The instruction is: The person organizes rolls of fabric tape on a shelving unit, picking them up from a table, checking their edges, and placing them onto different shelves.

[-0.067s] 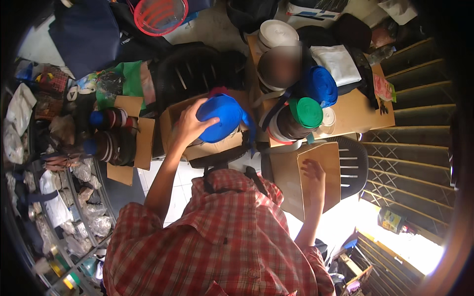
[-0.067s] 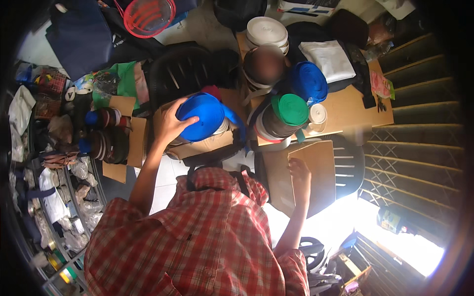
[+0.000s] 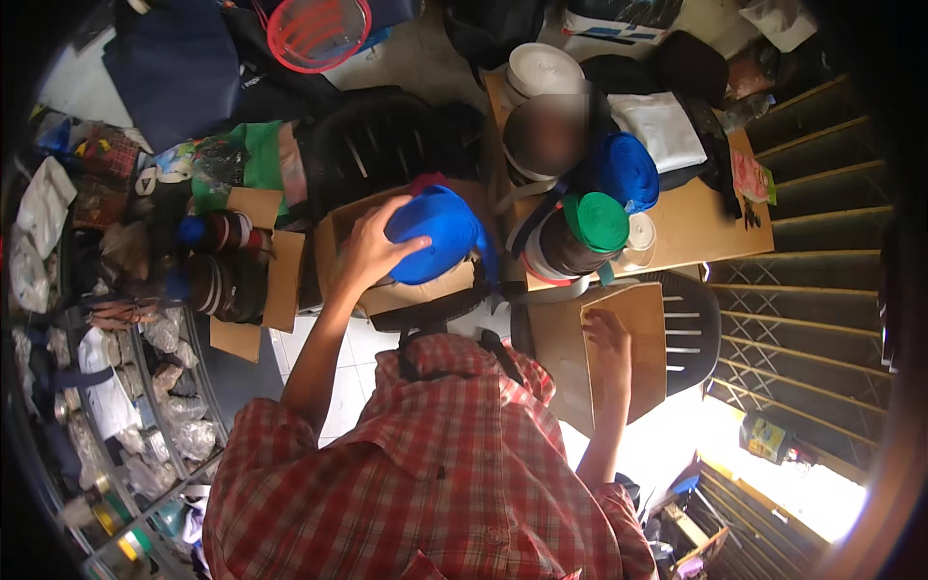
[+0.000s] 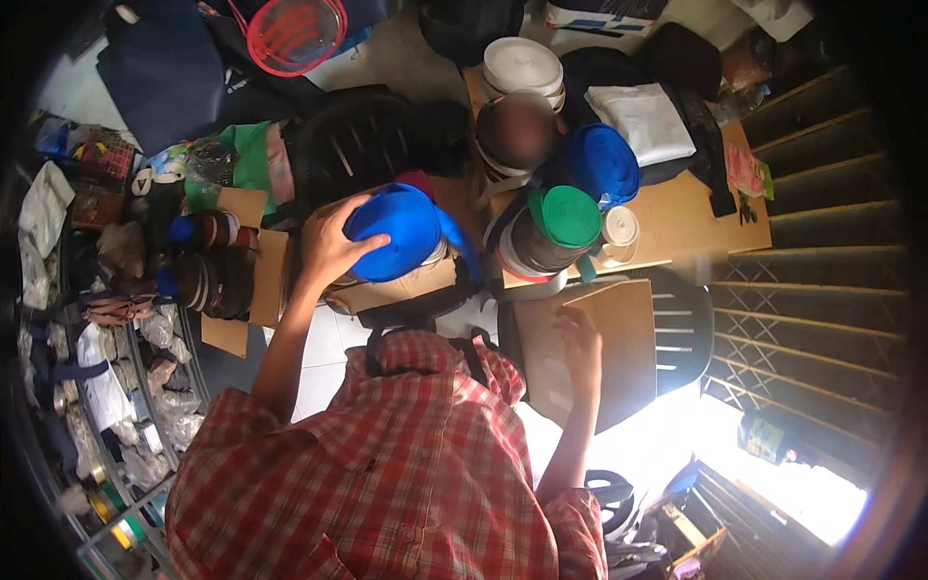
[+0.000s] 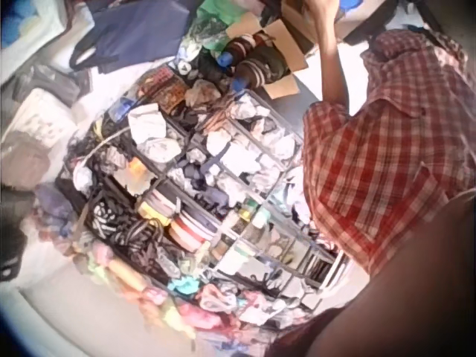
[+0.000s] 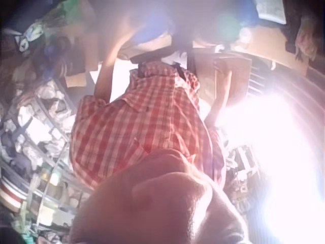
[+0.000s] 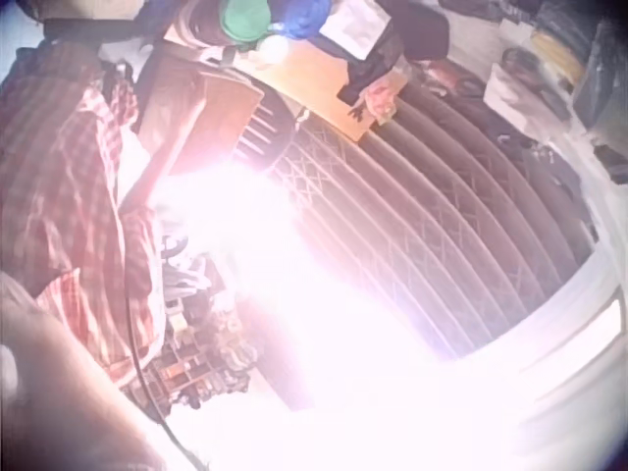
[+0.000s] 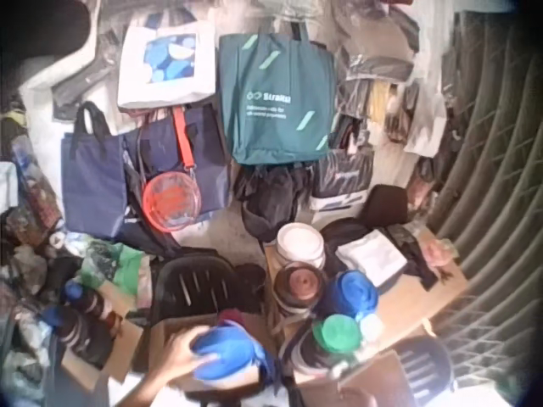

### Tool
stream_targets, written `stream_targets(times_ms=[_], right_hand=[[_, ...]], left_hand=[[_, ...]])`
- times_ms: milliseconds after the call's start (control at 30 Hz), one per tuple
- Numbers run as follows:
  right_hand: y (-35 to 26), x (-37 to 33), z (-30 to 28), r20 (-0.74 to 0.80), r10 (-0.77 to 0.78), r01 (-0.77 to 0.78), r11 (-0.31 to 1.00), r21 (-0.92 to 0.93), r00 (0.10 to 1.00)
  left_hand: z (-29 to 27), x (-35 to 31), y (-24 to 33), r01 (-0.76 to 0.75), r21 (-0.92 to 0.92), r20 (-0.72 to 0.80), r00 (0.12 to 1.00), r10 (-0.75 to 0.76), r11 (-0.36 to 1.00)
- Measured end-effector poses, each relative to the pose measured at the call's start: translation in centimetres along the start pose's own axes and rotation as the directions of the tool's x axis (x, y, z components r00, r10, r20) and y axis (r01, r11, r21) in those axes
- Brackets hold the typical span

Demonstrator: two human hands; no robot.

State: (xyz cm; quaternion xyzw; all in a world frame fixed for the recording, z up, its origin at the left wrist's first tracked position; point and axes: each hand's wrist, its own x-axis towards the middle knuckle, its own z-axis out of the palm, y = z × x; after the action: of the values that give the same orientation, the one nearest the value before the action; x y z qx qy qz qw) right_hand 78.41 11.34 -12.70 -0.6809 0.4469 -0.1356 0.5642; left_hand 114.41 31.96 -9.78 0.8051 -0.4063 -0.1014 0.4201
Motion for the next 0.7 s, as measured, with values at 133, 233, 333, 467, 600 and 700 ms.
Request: stream_targets(times_ms=[133,233,333,467,600,700], right_hand=[[-7.2,1.2,2.8,0.268,-0.240,0.245,0.969,0.013,0.933],[-10.9,2.6,5.2,0.427,-0.525,0.545,0.834,0.084,0.736],[-15.3,2.1,8.0,0.531,-0.677,0.656,0.705,0.271,0.509],[-17.1,0.2,11.4,0.791,-0.561,0.658,0.696,0.288,0.246],[-19.2,-3.7,12.5,0.824,-0.553,0.655,0.669,0.351,0.124],[-20.0,-6.8,12.8,0.836,-0.549,0.629,0.645,0.434,-0.014]], left_hand=[[-2.8,-3.0,7.8,-0.088,0.077,0.127,0.989,0.078,0.993],[-4.2,-5.6,12.8,-0.080,0.094,0.248,0.967,0.054,0.992],[-4.8,-8.7,16.4,-0.119,0.213,0.274,0.960,0.057,0.970],[-6.6,-14.1,19.6,0.043,0.337,0.248,0.959,-0.133,0.941],[-7.2,-20.2,21.3,0.300,0.318,0.023,0.946,-0.323,0.900],[-7.5,-24.9,21.6,0.415,0.194,-0.157,0.908,-0.389,0.889]])
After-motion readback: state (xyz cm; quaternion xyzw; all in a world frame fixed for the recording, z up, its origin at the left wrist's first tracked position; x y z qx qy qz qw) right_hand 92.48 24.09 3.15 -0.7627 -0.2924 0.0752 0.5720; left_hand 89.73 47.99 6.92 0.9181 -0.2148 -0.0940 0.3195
